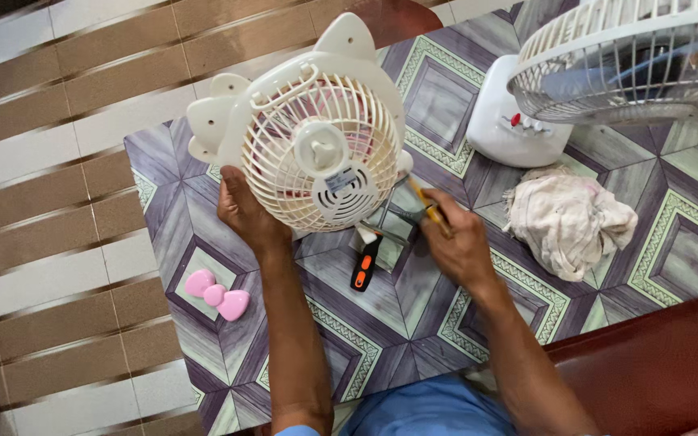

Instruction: The person assembles a small white electric fan on a table using a yellow screwdriver. They attach the front grille to the fan body, tighten screws, and then attach a pink bow accessory to the front of the fan.

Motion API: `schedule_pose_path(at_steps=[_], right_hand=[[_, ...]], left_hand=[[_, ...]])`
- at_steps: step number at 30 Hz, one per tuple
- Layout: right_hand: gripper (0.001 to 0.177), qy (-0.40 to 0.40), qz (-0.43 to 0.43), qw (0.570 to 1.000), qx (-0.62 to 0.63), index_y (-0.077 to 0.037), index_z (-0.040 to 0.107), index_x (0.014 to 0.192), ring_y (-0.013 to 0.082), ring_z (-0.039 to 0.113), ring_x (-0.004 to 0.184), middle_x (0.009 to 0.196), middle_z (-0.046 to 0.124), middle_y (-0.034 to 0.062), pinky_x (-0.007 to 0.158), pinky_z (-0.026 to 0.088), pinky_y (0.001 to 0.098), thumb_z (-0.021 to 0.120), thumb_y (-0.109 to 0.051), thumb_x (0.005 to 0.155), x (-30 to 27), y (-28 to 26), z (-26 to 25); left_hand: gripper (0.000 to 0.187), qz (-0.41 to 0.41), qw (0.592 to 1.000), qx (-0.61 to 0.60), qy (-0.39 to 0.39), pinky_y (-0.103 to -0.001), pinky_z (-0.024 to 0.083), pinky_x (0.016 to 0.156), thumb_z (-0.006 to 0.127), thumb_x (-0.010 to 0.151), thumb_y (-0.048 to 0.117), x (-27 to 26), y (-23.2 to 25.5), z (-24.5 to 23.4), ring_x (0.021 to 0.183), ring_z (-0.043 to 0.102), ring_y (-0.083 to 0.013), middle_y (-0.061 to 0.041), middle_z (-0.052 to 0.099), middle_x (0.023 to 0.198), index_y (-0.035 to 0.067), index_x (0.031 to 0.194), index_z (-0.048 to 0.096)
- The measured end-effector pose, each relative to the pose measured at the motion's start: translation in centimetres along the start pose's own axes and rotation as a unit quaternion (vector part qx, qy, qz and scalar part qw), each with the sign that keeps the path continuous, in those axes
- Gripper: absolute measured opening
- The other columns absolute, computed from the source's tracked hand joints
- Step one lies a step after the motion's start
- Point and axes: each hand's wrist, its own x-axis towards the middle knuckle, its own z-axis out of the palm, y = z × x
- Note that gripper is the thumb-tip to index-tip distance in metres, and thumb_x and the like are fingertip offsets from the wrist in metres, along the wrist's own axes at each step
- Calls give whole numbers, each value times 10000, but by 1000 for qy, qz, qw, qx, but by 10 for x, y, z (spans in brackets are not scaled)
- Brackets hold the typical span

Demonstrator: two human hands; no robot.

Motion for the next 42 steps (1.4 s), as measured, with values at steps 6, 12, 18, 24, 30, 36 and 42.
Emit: schedule_pose_path(at_steps=[6,12,18,24,30,36,42], right_hand=[[424,4,-81,997,10,-52,666,1294,205,680,613,784,727,140,621,543,364,638,-124,878,-4,0,1],[434,9,-58,998,4,-51,661,1303,227,685,622,809,731,161,622,535,389,639,-115,874,-3,-3,0],[428,-5,-5,1000,-9,-61,662,1303,262,677,600,733,702,191,624,529,410,635,-109,879,-1,-5,2],[381,60,-172,979,-94,-52,683,1265,316,690,701,917,718,188,646,546,441,670,-116,890,-1,-10,-2],[332,-55,-65,952,-295,-79,636,1325,354,685,642,821,651,199,566,550,486,621,-88,993,8,-40,-9],[392,-36,-111,930,-349,96,553,1027,418,708,733,932,618,302,605,603,459,719,18,680,21,-51,-8],[179,-59,-33,957,-281,14,633,983,413,727,814,849,688,260,784,575,520,601,-157,1022,32,-34,-8]], left_hand=[[487,4,1000,5,-8,-297,593,767,567,1068,433,-4,5,6,852,701,-136,-99,736,994,-44,1132,647],[478,0,1000,4,4,-305,599,758,569,1076,436,-3,4,6,840,696,-133,-100,730,978,-37,1087,641],[481,12,999,30,8,-290,583,735,582,1072,449,-4,0,0,810,681,-125,-88,726,938,-27,1045,650],[476,15,1000,18,5,-290,582,721,594,1066,451,-2,-1,-1,786,679,-123,-81,722,911,-20,1028,650],[488,32,999,38,-2,-280,575,728,579,1070,455,-9,7,5,800,677,-118,-84,725,930,-27,1059,656],[457,38,998,40,-8,-254,542,738,569,1079,438,-12,7,0,813,639,-91,-51,702,932,-11,1044,648],[388,48,999,4,8,-242,488,687,582,1114,368,-10,-7,-11,742,550,-65,-1,626,836,26,933,590]])
